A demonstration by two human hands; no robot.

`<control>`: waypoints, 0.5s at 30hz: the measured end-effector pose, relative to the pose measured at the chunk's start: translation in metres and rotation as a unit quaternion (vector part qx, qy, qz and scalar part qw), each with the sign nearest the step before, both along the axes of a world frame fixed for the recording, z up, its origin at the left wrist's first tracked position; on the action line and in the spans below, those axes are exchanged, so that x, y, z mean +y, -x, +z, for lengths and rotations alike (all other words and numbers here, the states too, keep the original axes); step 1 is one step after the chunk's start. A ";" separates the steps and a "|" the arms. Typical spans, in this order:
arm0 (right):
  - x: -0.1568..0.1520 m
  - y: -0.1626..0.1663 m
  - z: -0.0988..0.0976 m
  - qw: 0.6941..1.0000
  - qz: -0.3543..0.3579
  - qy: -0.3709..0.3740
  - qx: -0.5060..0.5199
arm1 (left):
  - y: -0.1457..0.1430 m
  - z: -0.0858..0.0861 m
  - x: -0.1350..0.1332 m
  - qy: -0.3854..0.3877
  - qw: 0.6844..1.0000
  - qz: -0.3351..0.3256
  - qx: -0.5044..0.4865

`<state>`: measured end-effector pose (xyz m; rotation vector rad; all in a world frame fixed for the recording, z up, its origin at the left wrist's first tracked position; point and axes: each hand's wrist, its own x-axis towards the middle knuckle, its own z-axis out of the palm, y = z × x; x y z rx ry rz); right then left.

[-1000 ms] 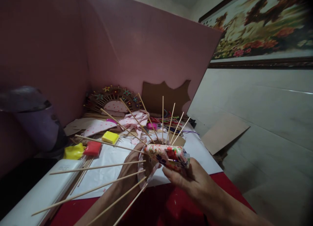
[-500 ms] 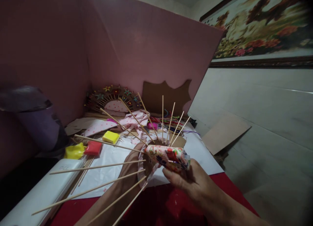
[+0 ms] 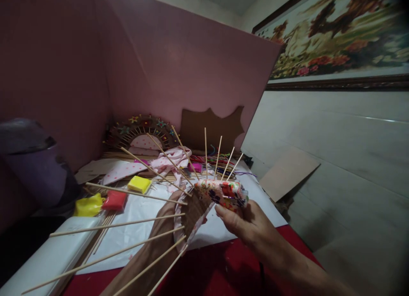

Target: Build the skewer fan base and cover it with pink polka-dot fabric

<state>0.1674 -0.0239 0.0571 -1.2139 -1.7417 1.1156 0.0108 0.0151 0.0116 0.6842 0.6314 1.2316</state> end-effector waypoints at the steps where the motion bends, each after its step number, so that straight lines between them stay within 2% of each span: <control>1: 0.000 0.000 -0.001 1.000 -0.002 -0.003 0.003 | 0.000 -0.001 0.002 0.022 1.000 0.008 -0.001; 5: 0.001 0.000 -0.003 0.999 -0.026 -0.023 0.021 | -0.002 -0.004 0.009 0.135 0.991 -0.004 0.017; 10: 0.000 0.000 0.001 1.000 -0.009 -0.010 -0.005 | -0.001 -0.007 0.005 0.076 0.996 -0.019 -0.029; 15: 0.000 -0.004 0.003 1.000 -0.014 -0.009 -0.007 | 0.002 -0.001 -0.001 0.075 0.995 -0.036 -0.050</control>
